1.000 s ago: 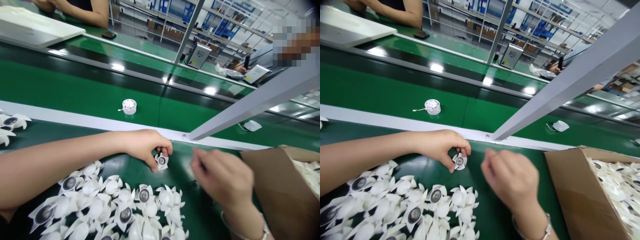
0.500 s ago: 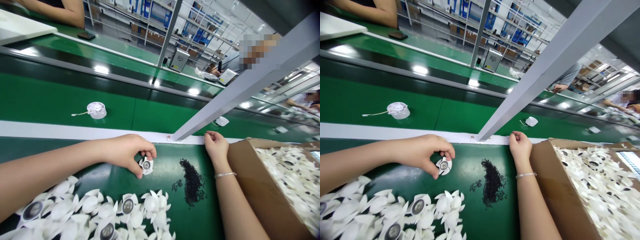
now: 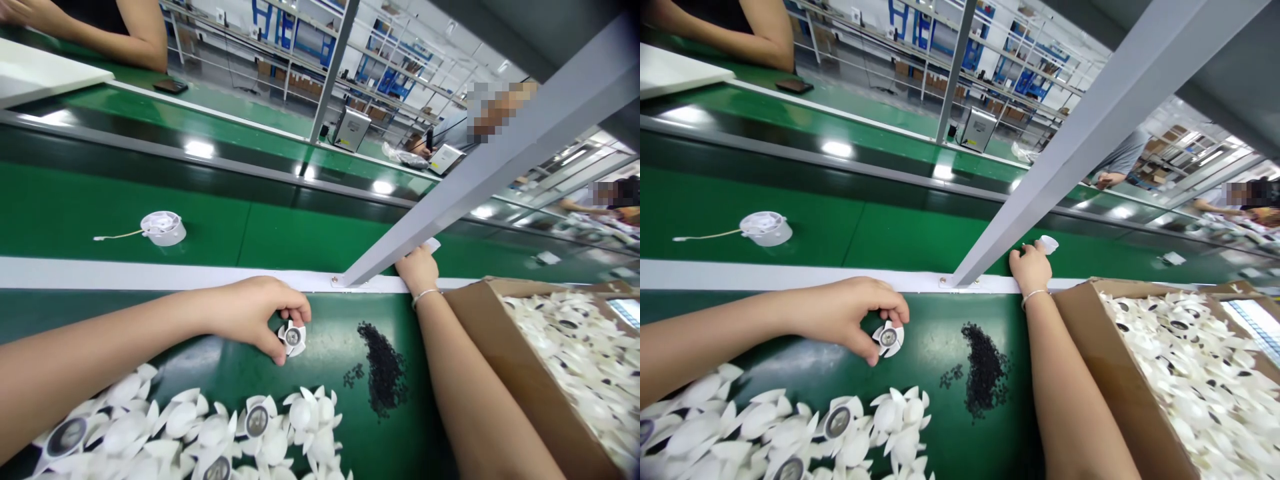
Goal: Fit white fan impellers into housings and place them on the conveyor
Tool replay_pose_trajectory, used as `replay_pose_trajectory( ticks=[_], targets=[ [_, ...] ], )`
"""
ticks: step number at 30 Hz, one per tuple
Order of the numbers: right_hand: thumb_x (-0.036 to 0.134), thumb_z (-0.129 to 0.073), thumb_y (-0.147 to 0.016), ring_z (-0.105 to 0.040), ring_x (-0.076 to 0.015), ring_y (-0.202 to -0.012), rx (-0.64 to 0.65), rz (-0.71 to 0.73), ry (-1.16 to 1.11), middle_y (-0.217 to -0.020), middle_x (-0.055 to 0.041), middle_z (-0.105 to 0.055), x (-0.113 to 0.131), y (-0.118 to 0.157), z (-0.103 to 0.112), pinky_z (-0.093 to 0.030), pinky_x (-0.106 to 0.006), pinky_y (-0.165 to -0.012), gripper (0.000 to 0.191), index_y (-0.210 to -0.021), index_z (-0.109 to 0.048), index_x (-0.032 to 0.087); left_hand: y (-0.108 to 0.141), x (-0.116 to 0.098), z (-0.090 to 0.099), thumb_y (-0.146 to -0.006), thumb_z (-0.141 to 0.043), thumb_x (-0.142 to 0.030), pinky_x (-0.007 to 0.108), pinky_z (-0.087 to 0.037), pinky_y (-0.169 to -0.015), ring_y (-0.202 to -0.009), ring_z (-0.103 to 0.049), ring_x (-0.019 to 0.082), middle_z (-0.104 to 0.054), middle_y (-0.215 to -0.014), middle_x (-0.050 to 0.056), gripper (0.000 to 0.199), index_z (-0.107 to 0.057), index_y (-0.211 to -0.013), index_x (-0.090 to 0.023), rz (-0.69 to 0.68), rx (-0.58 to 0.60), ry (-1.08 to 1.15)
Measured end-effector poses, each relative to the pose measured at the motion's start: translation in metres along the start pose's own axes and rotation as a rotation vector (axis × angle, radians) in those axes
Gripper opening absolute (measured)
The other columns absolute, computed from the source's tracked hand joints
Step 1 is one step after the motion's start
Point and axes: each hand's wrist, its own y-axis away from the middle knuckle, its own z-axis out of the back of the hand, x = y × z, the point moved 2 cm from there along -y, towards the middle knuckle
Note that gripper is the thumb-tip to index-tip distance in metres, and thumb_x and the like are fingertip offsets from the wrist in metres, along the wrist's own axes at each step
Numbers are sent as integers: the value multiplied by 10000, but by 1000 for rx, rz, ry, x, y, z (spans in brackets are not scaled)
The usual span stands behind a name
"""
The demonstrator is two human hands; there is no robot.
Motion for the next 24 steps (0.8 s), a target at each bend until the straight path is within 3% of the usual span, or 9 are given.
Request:
replay_pose_trajectory(
  ticks=[4, 7, 12, 15, 19, 24],
  targets=[
    [352, -630, -914, -625, -201, -953, -39, 73, -37, -1036, -63, -666, -3, -7, -4, -496, -413, -883, 226, -995, -654, 143, 0, 5, -2, -568, -913, -315, 195, -447, -777, -933, -624, 132, -708, -1029, -54, 548, -671, -1057, -269, -30, -9, 8],
    [242, -529, -916, -612, -233, -1056, -198, 143, -112, -1068, -117, -666, -5, 3, 2, -474, -428, -947, 197, -993, -664, 122, -1, 9, -3, -573, -910, -376, 198, -453, -791, -937, -625, 133, -707, -1036, -55, 564, -668, -1073, -278, -55, -16, 15],
    [187, -338, -863, -505, -282, -1269, -451, 234, -216, -1222, -215, -601, -6, 30, 16, -405, -471, -1055, 458, -1205, -610, 52, -1, 11, -4, -569, -910, -380, 198, -454, -790, -926, -627, 127, -709, -1037, -64, 571, -668, -1079, -291, -60, -15, 19],
    [294, -395, -861, -501, -298, -1260, -431, 302, -210, -1286, -213, -577, -3, 38, 14, -402, -485, -1056, 490, -1244, -600, 66, -1, 11, -4, -563, -913, -376, 202, -451, -795, -920, -624, 123, -713, -1035, -72, 580, -666, -1082, -292, -47, -11, 8],
    [433, -563, -775, -478, -353, -1230, -295, 359, -142, -1292, -192, -583, 1, 37, 1, -375, -545, -1045, 475, -1132, -658, 134, -1, 10, -3, -566, -910, -397, 205, -450, -806, -922, -621, 120, -714, -1043, -79, 586, -662, -1087, -294, -47, -10, 7],
    [397, -552, -759, -373, -391, -1293, -232, 218, -59, -1380, -214, -503, -7, 24, -9, -289, -608, -1071, 509, -1169, -630, 105, -1, 10, -4, -561, -912, -407, 203, -448, -802, -922, -625, 118, -717, -1048, -83, 595, -662, -1089, -296, -37, -9, 5]
  ],
)
